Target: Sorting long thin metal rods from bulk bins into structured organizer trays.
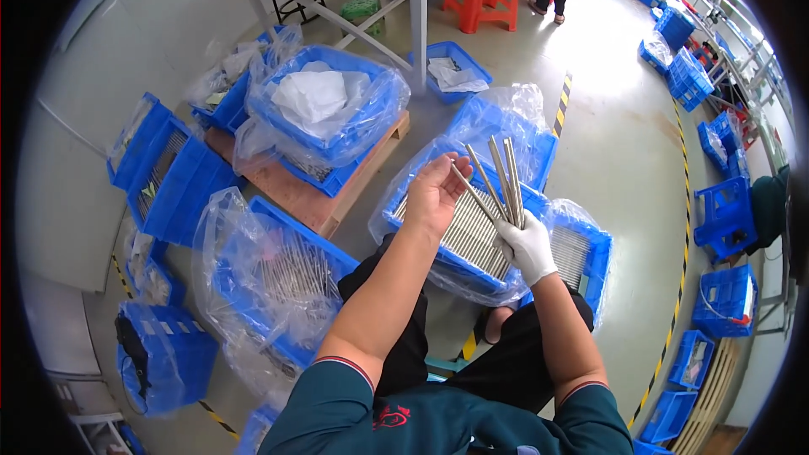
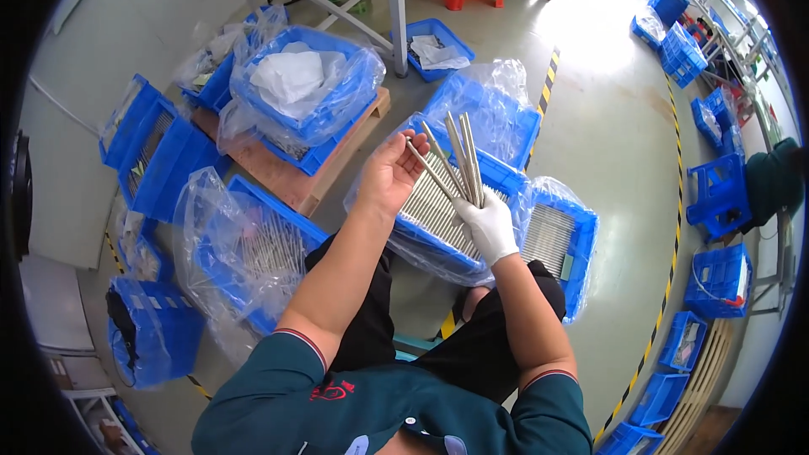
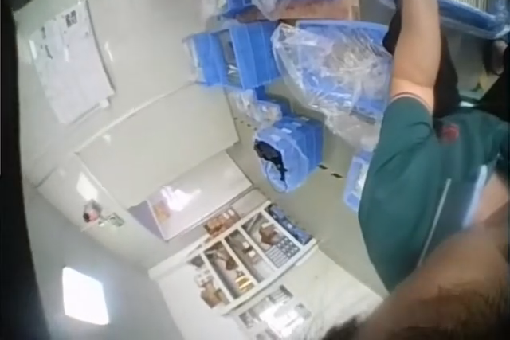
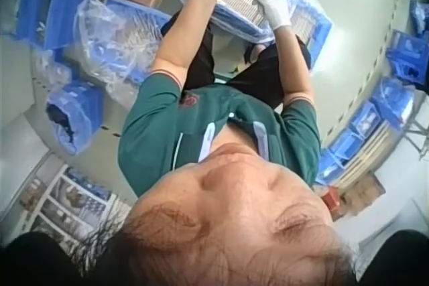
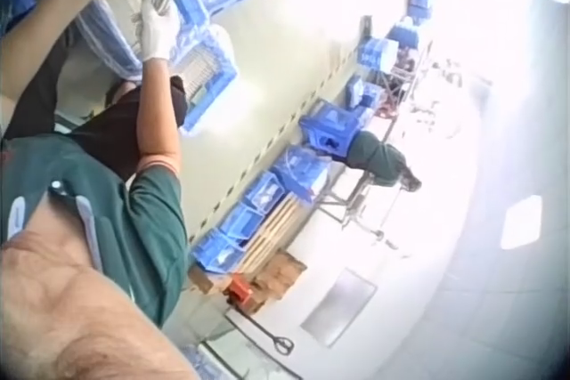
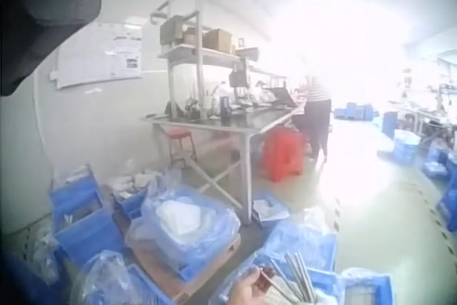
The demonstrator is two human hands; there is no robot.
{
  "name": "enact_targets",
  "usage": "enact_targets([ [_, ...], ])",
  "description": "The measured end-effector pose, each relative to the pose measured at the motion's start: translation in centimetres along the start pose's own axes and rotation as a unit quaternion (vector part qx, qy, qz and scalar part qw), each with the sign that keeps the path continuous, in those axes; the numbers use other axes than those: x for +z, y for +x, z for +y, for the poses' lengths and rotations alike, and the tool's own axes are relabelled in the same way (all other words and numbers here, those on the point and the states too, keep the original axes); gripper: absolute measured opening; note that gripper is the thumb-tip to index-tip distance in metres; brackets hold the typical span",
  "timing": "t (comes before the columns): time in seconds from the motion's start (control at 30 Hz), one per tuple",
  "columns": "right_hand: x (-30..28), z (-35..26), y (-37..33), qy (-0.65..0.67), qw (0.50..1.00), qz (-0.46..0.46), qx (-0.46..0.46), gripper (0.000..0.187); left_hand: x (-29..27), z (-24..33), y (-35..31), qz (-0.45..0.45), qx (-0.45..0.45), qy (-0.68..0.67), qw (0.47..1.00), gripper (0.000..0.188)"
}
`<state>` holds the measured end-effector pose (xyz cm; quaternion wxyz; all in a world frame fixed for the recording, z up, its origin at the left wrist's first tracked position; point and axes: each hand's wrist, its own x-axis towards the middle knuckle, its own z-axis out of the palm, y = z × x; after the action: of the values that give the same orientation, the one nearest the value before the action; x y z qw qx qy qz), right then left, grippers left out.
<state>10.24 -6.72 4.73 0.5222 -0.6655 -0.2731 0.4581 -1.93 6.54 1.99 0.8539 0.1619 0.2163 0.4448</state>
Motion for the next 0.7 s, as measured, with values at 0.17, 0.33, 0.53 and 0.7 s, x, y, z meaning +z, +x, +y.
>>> enact_targets([
  [0.17, 0.3, -0.4, -0.1, 0.005, 1.000, 0.020, 0.006, 0.016, -0.1, -1.5, -0.5, -0.032, -0.038, 0.054, 0.997, 0.017],
  [0.33, 0.2, -0.3, 0.5, 0.029, 0.999, 0.036, -0.009, 0.019, 0.5, -2.9, -1.7, -0.049, -0.076, 0.094, 0.991, 0.018],
  [0.53, 0.1, -0.1, 0.6, 0.020, 0.999, 0.042, -0.010, 0.020, 0.2, -2.9, -1.6, -0.057, -0.079, 0.108, 0.989, 0.023],
  [0.7, 0.1, -0.1, 0.6, 0.023, 0.999, 0.045, -0.007, 0.020, 0.2, -2.8, -1.5, -0.066, -0.092, 0.086, 0.990, 0.022],
])
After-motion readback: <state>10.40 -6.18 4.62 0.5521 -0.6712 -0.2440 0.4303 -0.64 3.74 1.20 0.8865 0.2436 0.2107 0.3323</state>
